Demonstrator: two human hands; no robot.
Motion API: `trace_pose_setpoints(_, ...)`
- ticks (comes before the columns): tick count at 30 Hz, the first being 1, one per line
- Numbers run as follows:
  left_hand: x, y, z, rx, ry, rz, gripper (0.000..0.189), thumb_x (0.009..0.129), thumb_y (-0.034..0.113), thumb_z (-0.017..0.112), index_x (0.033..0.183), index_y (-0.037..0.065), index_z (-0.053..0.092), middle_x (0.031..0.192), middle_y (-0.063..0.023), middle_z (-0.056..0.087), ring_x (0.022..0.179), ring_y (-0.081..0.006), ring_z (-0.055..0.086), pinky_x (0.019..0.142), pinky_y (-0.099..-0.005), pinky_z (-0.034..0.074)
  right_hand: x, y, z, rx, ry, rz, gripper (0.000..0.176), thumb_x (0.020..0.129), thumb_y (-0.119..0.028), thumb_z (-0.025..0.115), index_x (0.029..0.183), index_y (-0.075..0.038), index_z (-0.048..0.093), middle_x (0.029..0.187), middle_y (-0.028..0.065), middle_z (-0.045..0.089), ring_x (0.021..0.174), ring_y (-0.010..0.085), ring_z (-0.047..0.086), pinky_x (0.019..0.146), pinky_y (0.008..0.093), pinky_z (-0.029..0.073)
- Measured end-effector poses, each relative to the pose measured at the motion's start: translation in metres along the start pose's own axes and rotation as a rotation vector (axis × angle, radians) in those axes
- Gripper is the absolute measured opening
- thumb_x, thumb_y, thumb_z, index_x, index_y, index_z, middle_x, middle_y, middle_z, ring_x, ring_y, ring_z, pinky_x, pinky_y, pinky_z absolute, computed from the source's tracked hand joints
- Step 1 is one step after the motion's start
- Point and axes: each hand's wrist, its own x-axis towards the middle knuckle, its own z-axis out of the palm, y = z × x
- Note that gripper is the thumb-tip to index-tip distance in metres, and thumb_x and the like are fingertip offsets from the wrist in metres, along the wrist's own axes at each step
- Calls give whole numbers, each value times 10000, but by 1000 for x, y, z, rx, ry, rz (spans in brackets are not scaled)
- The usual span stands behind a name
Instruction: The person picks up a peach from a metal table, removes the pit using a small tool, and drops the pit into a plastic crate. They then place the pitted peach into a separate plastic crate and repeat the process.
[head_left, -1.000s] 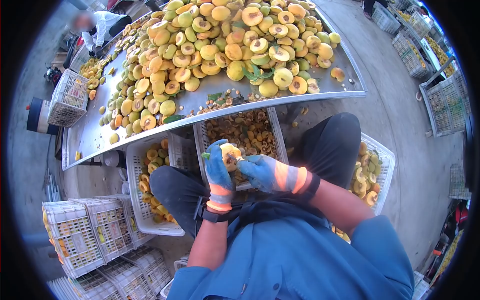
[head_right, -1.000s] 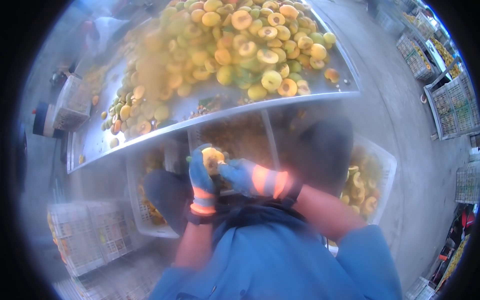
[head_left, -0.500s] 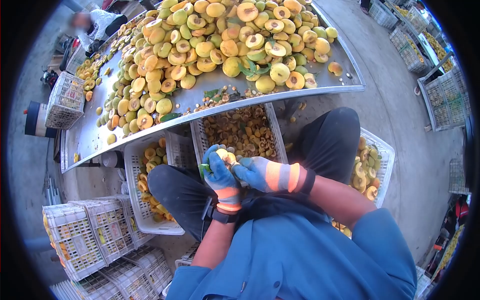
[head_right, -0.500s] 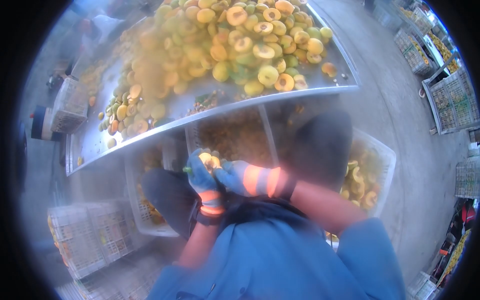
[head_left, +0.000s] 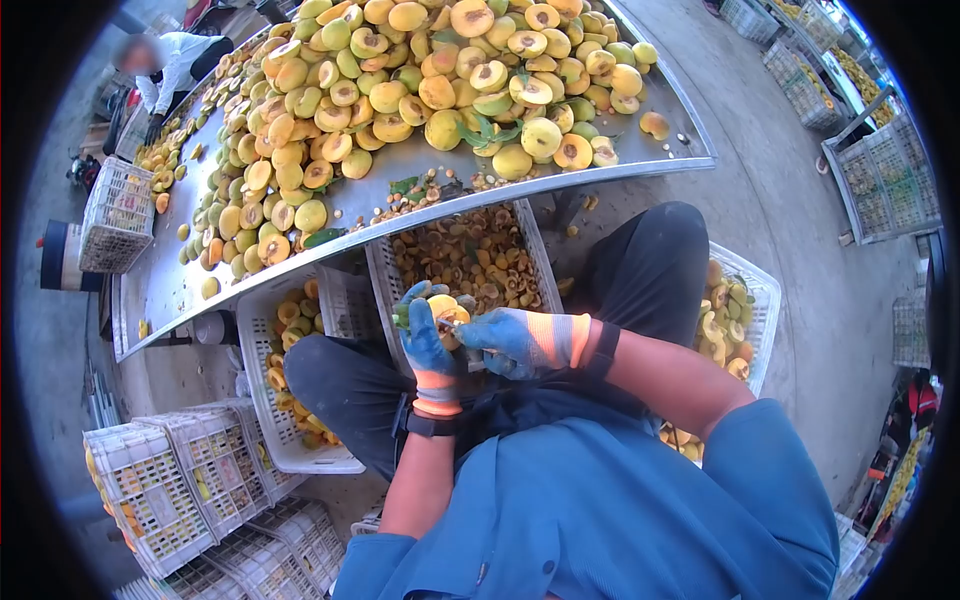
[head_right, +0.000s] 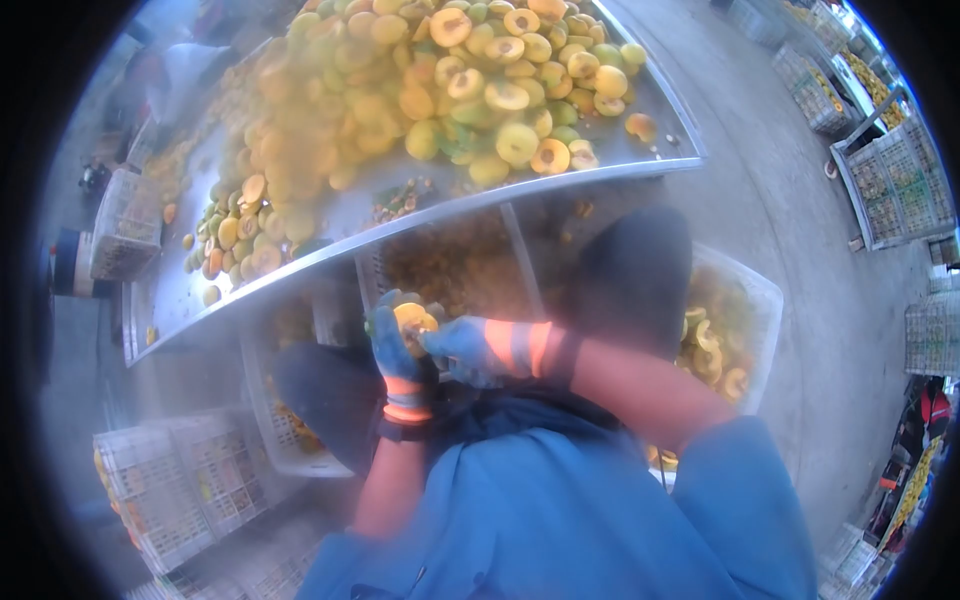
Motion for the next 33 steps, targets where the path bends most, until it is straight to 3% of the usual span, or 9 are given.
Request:
trace_pose_setpoints(4, 4, -10, -2, -50, 90, -115, 287, 1046, 308, 647, 1099, 26, 658, 901, -82, 693, 757, -214, 680, 720, -336, 583, 19, 25, -14, 106, -53, -42, 439, 1053, -533, 573, 932, -116, 636, 687, -19, 487, 559, 111, 441, 499, 273, 346)
trace_pose_setpoints(7, -2, -13, -5, -110, 74, -190, 319, 1066, 342, 650, 1158, 37, 642, 1017, -79, 706, 908, -200, 718, 793, -329, 590, 23, 33, -12, 9, -17, -133, 423, 1083, -485, 551, 921, -104, 635, 668, -41, 488, 556, 86, 437, 512, 250, 351)
trace_pose_setpoints(15, -2, -34, -8, 230, 92, 59, 329, 1065, 356, 657, 1115, 30, 666, 1031, -82, 728, 869, -189, 710, 771, -329, 582, 4, 15, 2, 140, 61, 75, 410, 1091, -471, 545, 918, -106, 618, 641, -52, 450, 498, 76, 371, 456, 253, 303)
trace_pose_setpoints(17, -2, -42, -16, 191, 76, 34, 346, 1062, 370, 660, 1125, 30, 668, 1016, -81, 728, 864, -188, 710, 772, -326, 581, 6, 15, 11, 79, 149, 62, 418, 1085, -486, 552, 915, -108, 607, 633, -58, 429, 482, 69, 344, 441, 254, 279)
trace_pose_setpoints(20, -7, -18, -4, -107, 36, -149, 388, 1050, 416, 671, 1133, 37, 676, 987, -82, 735, 856, -186, 711, 781, -317, 577, 11, 32, -4, 270, -22, 26, 427, 1075, -509, 569, 925, -109, 595, 627, -60, 408, 464, 64, 325, 428, 248, 266)
trace_pose_setpoints(23, -6, -29, -11, -93, -21, -164, 416, 1060, 451, 639, 1124, 42, 676, 994, -87, 737, 848, -185, 710, 765, -310, 577, 5, 32, -9, 331, -90, 91, 420, 1072, -509, 579, 949, -108, 595, 622, -60, 409, 450, 69, 322, 420, 241, 261)
trace_pose_setpoints(26, -7, -31, -14, 47, -109, -94, 460, 1067, 499, 604, 1129, 48, 673, 989, -85, 731, 829, -181, 706, 756, -304, 574, 2, 30, -7, 302, -99, 75, 400, 1056, -505, 595, 863, -156, 617, 654, -55, 439, 517, 85, 366, 477, 254, 280)
trace_pose_setpoints(29, -3, -20, -11, -88, -115, -218, 508, 1064, 550, 581, 1152, 55, 652, 1002, -79, 720, 854, -170, 699, 748, -310, 574, 4, 31, -8, 489, -246, 129, 419, 1051, -524, 598, 852, -155, 610, 649, -55, 439, 508, 81, 362, 468, 254, 269)
trace_pose_setpoints(33, -5, -1, -3, -120, -142, -336, 510, 1055, 565, 588, 1163, 68, 623, 1014, -75, 707, 900, -180, 694, 775, -347, 587, 3, 32, 3, 302, -58, 11, 430, 1064, -519, 581, 853, -144, 600, 636, -51, 433, 496, 78, 367, 451, 251, 272)
